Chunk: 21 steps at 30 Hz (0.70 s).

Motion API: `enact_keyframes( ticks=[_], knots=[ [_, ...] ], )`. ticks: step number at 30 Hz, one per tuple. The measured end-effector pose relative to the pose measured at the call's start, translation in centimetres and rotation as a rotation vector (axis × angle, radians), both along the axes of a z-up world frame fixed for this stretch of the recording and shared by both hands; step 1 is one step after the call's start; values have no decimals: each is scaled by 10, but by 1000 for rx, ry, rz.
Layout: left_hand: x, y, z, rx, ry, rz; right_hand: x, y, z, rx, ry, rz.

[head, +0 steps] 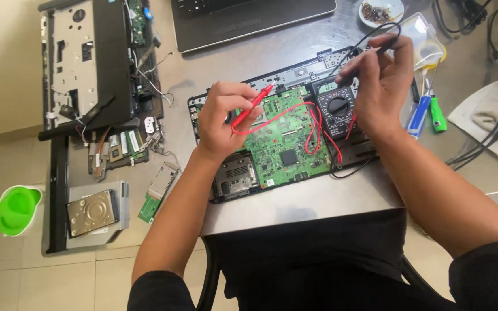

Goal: Diagnosing a laptop motherboard using a digital multimeter to test circuit points

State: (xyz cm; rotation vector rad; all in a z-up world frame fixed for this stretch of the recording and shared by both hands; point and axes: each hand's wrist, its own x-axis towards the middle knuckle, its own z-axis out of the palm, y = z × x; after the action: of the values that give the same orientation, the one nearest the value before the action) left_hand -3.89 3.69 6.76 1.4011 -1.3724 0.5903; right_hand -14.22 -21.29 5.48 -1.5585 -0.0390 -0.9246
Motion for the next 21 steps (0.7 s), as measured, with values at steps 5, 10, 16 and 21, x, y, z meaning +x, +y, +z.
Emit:
enact_keyframes(
  ticks=[5,10,16,21],
  knots=[
    [-67,45,-6,-19,-48,87,-45,7,29,-324,-336,-35],
    [-155,65,-25,-112,130,202,-84,17,11,-199,-554,-295],
    [-191,68,-47,-253,364,457,-161,-22,-29,477,-245,-324],
    [-178,94,-62,-366,488,629,-229,-107,-92,601,-134,34]
  ],
)
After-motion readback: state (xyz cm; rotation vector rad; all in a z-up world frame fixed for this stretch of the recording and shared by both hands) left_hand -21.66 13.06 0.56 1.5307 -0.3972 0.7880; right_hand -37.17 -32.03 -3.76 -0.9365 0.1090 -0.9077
